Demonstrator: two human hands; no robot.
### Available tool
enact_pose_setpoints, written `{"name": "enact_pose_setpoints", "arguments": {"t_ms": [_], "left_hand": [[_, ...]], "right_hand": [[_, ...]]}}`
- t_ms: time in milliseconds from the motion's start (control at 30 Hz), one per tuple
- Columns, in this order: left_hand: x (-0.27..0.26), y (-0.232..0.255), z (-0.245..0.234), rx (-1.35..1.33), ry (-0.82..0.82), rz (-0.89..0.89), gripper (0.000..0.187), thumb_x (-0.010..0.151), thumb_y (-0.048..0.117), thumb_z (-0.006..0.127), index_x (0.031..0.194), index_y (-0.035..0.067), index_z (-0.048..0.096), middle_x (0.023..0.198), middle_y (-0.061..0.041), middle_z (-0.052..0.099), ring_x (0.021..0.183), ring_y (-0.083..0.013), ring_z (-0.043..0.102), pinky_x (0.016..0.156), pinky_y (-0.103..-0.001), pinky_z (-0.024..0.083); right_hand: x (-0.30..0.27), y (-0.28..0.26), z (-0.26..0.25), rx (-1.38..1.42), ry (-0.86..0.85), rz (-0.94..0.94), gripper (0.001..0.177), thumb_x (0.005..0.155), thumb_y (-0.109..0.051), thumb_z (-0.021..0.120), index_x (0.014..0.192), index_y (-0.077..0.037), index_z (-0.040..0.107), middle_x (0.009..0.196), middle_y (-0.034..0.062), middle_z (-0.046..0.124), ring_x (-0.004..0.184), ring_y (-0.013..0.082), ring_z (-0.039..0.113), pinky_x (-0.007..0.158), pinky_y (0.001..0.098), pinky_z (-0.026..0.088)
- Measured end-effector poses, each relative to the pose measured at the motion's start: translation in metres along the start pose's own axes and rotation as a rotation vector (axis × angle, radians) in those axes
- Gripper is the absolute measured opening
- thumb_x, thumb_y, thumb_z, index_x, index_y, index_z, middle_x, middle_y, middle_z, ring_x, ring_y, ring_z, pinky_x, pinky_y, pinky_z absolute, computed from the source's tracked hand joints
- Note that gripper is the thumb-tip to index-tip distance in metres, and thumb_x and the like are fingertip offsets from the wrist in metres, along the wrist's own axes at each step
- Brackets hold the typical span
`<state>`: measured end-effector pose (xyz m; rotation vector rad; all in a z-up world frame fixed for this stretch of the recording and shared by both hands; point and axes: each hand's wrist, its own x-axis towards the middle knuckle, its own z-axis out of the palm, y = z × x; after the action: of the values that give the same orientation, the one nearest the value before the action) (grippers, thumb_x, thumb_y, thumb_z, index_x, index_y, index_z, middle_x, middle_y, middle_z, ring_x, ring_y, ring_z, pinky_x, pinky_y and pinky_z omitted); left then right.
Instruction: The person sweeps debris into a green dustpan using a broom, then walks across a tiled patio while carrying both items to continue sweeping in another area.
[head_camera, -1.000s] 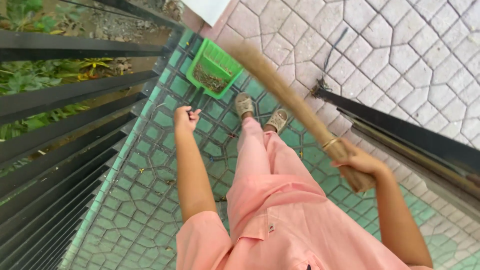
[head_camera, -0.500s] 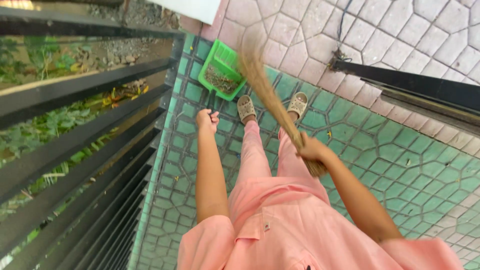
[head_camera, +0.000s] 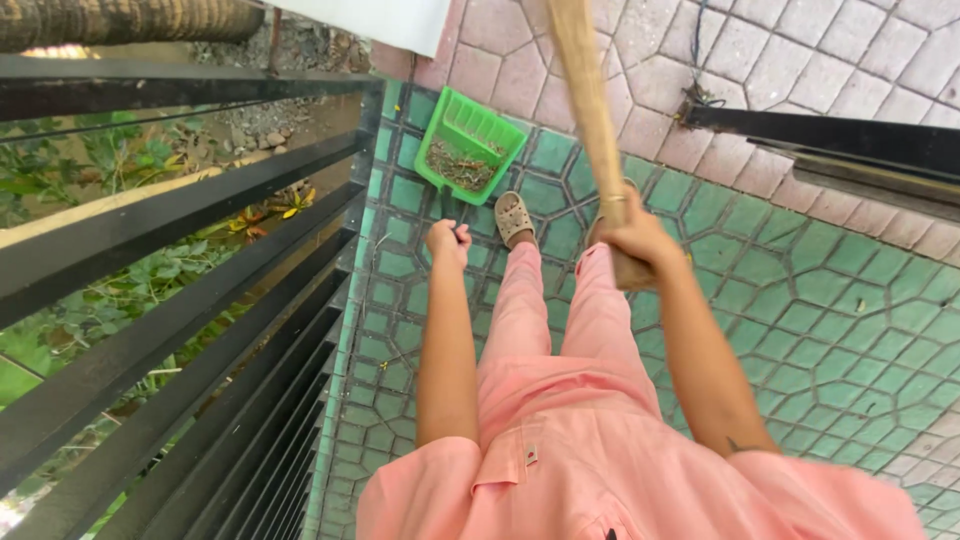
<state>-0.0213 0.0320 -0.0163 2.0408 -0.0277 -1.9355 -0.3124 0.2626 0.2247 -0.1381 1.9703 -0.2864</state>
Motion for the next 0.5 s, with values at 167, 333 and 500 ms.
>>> {"name": "enact_pose_setpoints", "arguments": {"t_ms": [167, 333, 500], "left_hand": [[0.002, -0.011, -0.006, 0.028, 0.016, -0.033, 0.030, 0.080, -0.001, 0.060, 0.109, 0.002, 0.052, 0.103, -0.029, 0.059, 0.056, -0.0157, 0.043, 0.046, -0.025, 0.040], [-0.022, 0.010, -0.014, 0.125, -0.056, -0.088, 0.027, 0.079, -0.002, 0.058, 0.105, 0.001, 0.053, 0.107, -0.033, 0.061, 0.057, -0.0162, 0.047, 0.046, -0.025, 0.040], [-0.043, 0.033, -0.036, 0.101, -0.169, -0.146, 0.023, 0.082, -0.002, 0.060, 0.100, -0.005, 0.046, 0.110, -0.033, 0.064, 0.056, -0.0127, 0.045, 0.047, -0.024, 0.041]], "right_hand": [[0.023, 0.078, 0.105, -0.162, -0.154, -0.189, 0.112, 0.067, -0.030, 0.084, 0.158, -0.015, 0.021, 0.117, 0.0346, 0.066, 0.108, 0.0482, 0.066, 0.092, 0.0509, 0.053], [-0.122, 0.123, 0.024, 0.083, -0.361, -0.210, 0.107, 0.067, -0.026, 0.085, 0.157, -0.026, 0.027, 0.141, 0.0208, 0.059, 0.131, 0.0361, 0.056, 0.106, 0.0438, 0.043], [-0.179, 0.125, -0.067, 0.417, -0.191, 0.138, 0.117, 0.064, -0.020, 0.078, 0.165, -0.039, 0.023, 0.133, 0.0167, 0.064, 0.105, 0.0393, 0.069, 0.088, 0.0506, 0.056]]}}
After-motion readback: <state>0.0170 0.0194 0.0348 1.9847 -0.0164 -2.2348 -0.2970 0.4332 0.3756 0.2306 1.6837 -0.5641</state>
